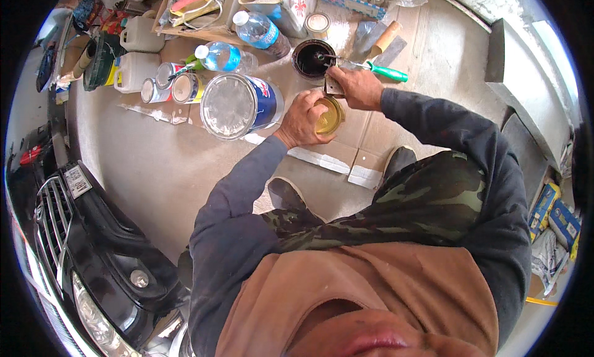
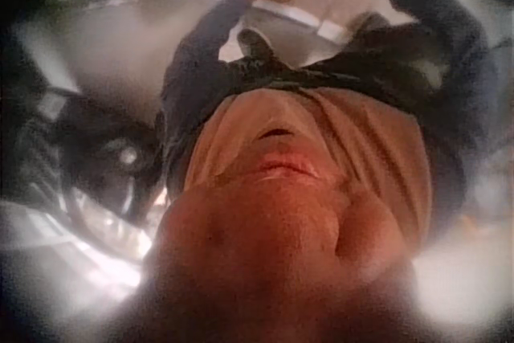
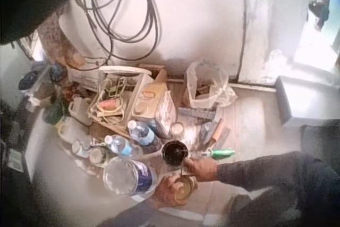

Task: The person opens a paint can, stirs the contents with a green-handled tool, and pours paint into another container. They handle multiple paint cans and a stirrer while working at a cluttered table.

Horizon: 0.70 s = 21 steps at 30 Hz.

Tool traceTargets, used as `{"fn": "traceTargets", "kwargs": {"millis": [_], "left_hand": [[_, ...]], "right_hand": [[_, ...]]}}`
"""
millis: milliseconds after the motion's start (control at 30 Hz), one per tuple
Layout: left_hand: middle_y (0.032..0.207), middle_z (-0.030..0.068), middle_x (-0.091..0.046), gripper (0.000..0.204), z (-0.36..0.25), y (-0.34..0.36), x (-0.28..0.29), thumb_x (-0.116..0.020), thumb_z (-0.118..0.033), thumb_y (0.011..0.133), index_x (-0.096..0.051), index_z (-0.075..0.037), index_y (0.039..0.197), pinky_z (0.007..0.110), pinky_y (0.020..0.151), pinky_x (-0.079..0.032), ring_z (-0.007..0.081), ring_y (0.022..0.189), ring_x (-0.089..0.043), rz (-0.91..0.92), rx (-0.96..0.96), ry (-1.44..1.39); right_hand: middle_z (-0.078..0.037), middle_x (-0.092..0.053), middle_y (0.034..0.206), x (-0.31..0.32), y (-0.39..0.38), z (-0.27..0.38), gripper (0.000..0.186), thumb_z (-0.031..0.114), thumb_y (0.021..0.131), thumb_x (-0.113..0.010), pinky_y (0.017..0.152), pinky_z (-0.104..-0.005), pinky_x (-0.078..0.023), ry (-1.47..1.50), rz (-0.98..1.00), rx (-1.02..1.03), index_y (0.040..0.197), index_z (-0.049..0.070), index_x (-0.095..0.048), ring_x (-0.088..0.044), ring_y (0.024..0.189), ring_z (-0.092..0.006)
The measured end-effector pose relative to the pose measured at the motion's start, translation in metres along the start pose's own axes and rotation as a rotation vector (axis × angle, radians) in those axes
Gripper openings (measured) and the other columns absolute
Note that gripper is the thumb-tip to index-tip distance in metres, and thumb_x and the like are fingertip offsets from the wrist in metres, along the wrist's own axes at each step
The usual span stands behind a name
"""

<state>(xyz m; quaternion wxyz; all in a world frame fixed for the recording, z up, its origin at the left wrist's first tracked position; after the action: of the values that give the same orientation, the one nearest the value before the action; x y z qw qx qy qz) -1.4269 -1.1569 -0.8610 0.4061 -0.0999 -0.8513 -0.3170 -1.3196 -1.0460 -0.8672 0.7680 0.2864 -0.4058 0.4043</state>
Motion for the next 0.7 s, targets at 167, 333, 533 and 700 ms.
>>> {"fn": "traceTargets", "kwargs": {"millis": [167, 333, 533, 700], "left_hand": [[0.139, 0.0219, -0.043, 0.101, -0.009, 0.003, 0.006, -0.098, -0.045, 0.056, -0.043, -0.007, 0.131, 0.053, 0.110, -0.039, 0.0424, 0.128, -0.048, 0.031, 0.188, 0.070], [0.140, 0.0252, -0.043, 0.113, -0.017, -0.011, -0.004, -0.095, -0.046, 0.061, -0.036, 0.001, 0.145, 0.050, 0.111, -0.037, 0.0431, 0.133, -0.042, 0.055, 0.778, 0.252], [0.145, 0.0252, -0.046, 0.112, -0.012, 0.000, -0.003, -0.095, -0.035, 0.064, -0.032, 0.000, 0.150, 0.050, 0.115, -0.038, 0.0437, 0.137, -0.044, 0.183, 0.601, 0.096], [0.144, 0.0247, -0.049, 0.113, -0.011, 0.009, -0.003, -0.095, -0.032, 0.065, -0.031, -0.004, 0.153, 0.050, 0.113, -0.042, 0.0437, 0.133, -0.049, 0.282, 0.414, -0.010]], "right_hand": [[-0.021, -0.072, 0.087, -0.008, 0.003, -0.006, 0.046, 0.022, 0.086, -0.073, 0.065, -0.0525, -0.056, -0.051, 0.146, -0.091, 0.117, 0.002, -0.047, -0.073, 0.079, -0.0418], [-0.024, -0.073, 0.088, -0.009, -0.003, -0.001, 0.044, 0.028, 0.086, -0.071, 0.066, -0.0514, -0.059, -0.021, 0.130, -0.262, 0.112, -0.002, -0.051, -0.074, 0.080, -0.0415], [-0.025, -0.073, 0.089, -0.011, -0.002, -0.002, 0.043, 0.026, 0.086, -0.070, 0.067, -0.0530, -0.058, -0.051, 0.128, -0.289, 0.113, -0.002, -0.051, -0.074, 0.081, -0.0422], [-0.025, -0.072, 0.086, -0.011, -0.001, -0.014, 0.044, 0.025, 0.085, -0.071, 0.066, -0.0549, -0.057, 0.038, 0.113, -0.218, 0.115, 0.000, -0.052, -0.073, 0.080, -0.0445]]}}
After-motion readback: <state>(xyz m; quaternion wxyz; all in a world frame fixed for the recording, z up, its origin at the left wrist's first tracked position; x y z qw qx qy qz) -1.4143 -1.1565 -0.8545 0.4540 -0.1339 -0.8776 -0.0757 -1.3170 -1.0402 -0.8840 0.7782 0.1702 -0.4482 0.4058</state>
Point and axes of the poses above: each hand's wrist, its own y-axis towards the middle knuckle, its own x-axis out of the back of the hand, z = x × y, the point moved 8 cm from there along y, towards the middle knuckle
